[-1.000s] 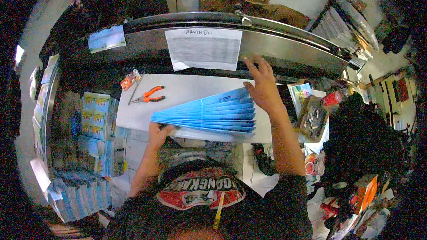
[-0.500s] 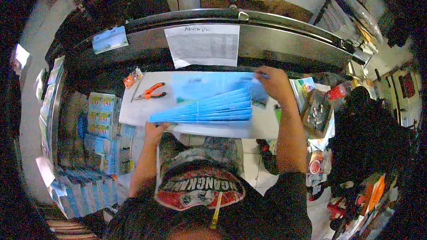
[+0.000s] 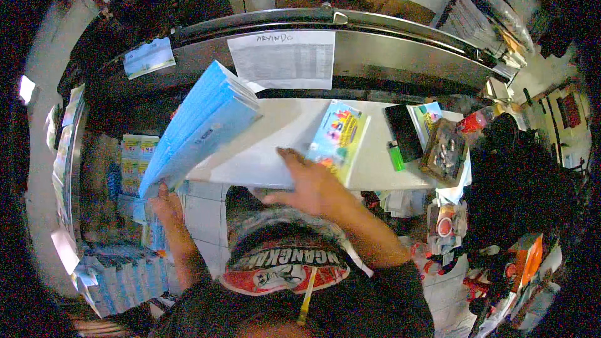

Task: The person takes stacks of printed booklets from a machine, separates and folds the booklets by hand, and organizes them on a table.

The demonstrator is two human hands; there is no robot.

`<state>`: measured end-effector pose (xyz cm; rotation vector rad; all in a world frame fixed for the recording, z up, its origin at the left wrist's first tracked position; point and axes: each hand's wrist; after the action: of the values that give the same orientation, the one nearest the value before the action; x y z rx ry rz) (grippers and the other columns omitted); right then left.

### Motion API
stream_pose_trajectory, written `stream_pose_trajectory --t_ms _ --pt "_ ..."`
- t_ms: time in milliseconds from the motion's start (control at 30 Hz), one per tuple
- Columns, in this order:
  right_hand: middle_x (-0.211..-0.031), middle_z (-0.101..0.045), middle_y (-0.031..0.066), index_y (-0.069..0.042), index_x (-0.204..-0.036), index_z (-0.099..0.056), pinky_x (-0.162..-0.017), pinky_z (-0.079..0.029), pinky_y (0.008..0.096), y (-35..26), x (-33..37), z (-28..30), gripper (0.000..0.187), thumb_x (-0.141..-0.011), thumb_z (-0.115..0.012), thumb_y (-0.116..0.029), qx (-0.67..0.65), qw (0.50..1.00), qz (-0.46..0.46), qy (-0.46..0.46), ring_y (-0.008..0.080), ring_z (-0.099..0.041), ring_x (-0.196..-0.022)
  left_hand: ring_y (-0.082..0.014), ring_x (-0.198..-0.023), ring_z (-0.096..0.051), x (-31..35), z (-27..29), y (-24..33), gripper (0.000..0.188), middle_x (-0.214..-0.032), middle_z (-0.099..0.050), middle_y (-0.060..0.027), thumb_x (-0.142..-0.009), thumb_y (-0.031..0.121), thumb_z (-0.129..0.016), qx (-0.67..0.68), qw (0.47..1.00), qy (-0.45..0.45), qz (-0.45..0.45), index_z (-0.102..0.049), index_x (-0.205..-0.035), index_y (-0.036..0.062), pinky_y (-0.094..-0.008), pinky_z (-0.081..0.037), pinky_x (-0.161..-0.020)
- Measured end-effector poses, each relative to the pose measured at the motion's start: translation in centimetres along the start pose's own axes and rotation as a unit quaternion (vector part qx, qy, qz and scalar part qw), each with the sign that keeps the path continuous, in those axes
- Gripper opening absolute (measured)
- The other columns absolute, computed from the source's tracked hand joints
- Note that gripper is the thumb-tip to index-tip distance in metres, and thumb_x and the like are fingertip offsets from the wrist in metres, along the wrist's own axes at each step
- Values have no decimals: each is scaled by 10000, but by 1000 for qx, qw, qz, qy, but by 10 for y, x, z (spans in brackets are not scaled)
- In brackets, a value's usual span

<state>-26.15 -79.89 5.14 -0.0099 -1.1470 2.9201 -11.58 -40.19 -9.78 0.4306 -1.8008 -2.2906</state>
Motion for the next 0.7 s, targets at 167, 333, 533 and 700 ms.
stream_pose_trajectory --t_ms 167,333,533,700 --pt "-1471 -338 239 2 -1390 -399 -1113 -251 517 85 -34 -68 722 -883 -563 -484 139 988 -5 62 389 -293 -1380 -303 -1033 -581 0 3 43 318 -1176 -599 -195 -885 139 -595 -397 907 -34 134 -571 -1132 -60 -436 -449 -867" --pt "-1508 -262 234 -11 -1416 -376 -1114 -141 607 135 -73 -106 684 -906 -529 -440 246 933 -171 198 386 -243 -1405 -261 -941 -589 35 -44 31 225 -1013 -621 -128 -846 154 -667 -69 996 -48 -33 -611 -1008 8 -424 -468 -834" --pt "-1324 -531 165 -16 -1363 -464 -1045 -365 445 193 -86 -31 579 -894 -579 -336 -486 815 -200 244 280 -490 -1238 -153 -860 -569 55 -78 70 167 -901 -620 -41 -756 -18 -658 130 967 -215 -44 -625 -916 21 -298 -454 -781" --pt "-1031 -666 73 -38 -1101 -633 -823 -493 304 91 -18 76 250 -914 -612 -202 -121 919 -133 352 183 -631 -928 -146 -836 -566 64 -95 84 173 -872 -623 -44 -740 56 -689 -15 975 -215 -64 -636 -900 19 -301 -453 -752"
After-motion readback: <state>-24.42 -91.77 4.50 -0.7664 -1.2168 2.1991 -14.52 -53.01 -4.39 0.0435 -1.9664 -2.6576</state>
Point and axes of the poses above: each hand's wrist, its own x-axis away from the middle knuckle, its own z-axis out of the back of the hand, y = z × x
